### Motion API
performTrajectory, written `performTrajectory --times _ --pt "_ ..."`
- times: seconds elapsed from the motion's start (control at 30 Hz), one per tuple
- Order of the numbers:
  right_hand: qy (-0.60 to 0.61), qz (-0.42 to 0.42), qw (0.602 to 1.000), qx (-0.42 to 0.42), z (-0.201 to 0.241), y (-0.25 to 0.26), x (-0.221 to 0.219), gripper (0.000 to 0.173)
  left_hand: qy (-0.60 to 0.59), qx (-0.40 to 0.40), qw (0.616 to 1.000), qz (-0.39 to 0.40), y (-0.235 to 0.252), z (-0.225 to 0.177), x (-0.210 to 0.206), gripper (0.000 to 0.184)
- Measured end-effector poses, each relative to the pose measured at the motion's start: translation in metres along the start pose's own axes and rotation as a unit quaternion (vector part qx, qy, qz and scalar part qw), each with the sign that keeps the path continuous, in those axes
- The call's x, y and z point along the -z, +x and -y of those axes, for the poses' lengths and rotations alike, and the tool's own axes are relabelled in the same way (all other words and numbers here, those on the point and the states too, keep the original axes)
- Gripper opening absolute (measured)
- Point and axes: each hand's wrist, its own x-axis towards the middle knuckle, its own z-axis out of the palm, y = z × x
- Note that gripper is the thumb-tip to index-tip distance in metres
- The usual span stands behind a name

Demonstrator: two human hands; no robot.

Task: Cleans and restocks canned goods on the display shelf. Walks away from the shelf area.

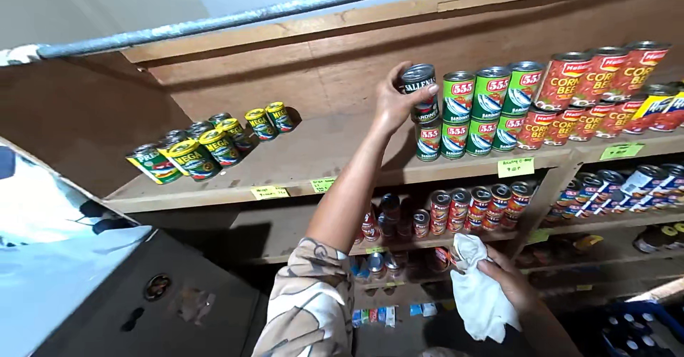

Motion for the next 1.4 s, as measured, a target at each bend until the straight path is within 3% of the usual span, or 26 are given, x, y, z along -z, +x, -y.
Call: performTrajectory --times 0.2,0.73,0.9,1.2,1.3,1.4 --pt "-0.012 -0.031 0.999 0.014 -0.004 -0.003 0.013 0.027 0.012 0.014 0.999 0.042 0.009 0.012 -0.01 0.046" --pt "0.003 -0.027 0.999 0.027 -0.013 0.005 0.015 0.023 0.021 -0.003 0.999 0.026 0.004 0.017 -0.011 0.057" --pt "-0.014 -0.031 0.999 0.021 -0.015 0.008 0.014 0.029 0.034 0.012 0.998 0.047 0.005 0.014 -0.007 0.059" --pt "0.002 -0.028 0.999 0.016 -0.016 0.01 0.011 0.025 0.016 0.0 1.0 0.005 -0.001 0.015 -0.017 0.055" --pt "0.001 -0.027 1.0 0.01 -0.017 0.011 0.011 0.027 0.014 0.007 0.999 0.047 -0.005 0.014 -0.013 0.055" --pt "0.0 -0.022 1.0 0.009 -0.02 0.01 0.012 0.028 0.009 0.062 0.99 0.128 -0.012 0.023 0.0 0.066"
